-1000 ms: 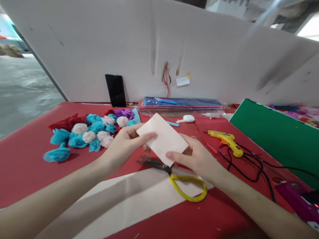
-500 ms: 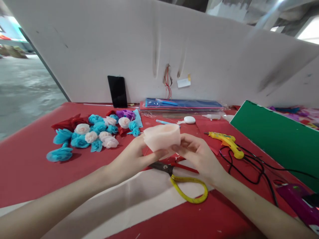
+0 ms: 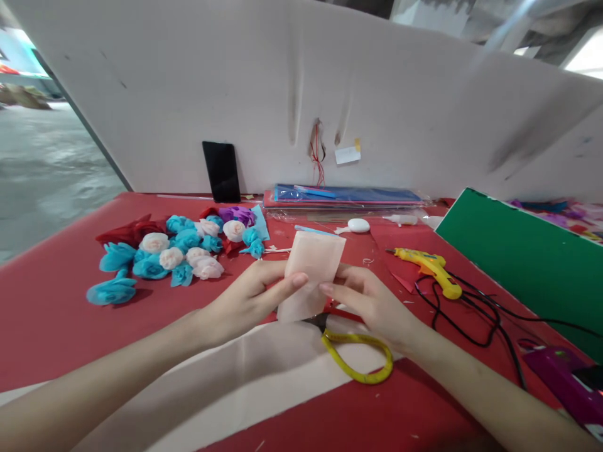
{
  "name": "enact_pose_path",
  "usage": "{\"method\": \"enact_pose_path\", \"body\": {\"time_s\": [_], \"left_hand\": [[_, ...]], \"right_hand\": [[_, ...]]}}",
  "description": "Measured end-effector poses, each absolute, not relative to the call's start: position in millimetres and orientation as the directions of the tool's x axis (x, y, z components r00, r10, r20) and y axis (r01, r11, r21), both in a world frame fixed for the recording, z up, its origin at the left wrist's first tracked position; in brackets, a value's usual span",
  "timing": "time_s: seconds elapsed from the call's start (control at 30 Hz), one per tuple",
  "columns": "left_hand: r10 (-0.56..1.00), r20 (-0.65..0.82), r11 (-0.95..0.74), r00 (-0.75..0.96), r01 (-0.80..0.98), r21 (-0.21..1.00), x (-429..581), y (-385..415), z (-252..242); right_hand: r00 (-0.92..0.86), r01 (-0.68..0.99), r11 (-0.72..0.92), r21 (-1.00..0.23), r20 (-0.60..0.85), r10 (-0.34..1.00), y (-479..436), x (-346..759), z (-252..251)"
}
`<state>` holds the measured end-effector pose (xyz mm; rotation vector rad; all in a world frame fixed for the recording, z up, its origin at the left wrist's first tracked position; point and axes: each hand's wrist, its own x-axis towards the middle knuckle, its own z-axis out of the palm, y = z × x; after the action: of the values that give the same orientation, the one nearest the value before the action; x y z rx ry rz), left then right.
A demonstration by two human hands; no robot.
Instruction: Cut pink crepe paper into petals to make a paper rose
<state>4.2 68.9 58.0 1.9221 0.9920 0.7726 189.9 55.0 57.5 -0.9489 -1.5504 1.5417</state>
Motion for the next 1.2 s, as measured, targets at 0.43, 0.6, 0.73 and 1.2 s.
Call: {"method": "enact_pose_path", "body": {"time_s": [0.43, 0.6, 0.73, 1.2], "left_hand": [[0.891, -0.155, 0.196, 0.426, -0.052, 0.979, 11, 66, 43], [0.903, -0.114, 0.158, 0.415, -0.072, 0.985, 13, 65, 39], [0.96, 0.179, -0.144, 0.216, -0.169, 0.975, 11, 71, 46], [0.542, -0.376, -0.091, 0.751, 0.498, 0.862, -10, 85, 59]], "right_hand": [[-0.371, -0.022, -0.036, -0.999, -0.025, 0.928, 57, 190, 53], [-0.349, 0.031, -0.015, -0.999, -0.025, 0.937, 56, 192, 53], [-0.364, 0.095, -0.008, -0.995, -0.042, 0.93, 59, 194, 53], [-0.651, 0.479, 0.094, -0.873, -0.281, 0.706, 48, 195, 59]]}}
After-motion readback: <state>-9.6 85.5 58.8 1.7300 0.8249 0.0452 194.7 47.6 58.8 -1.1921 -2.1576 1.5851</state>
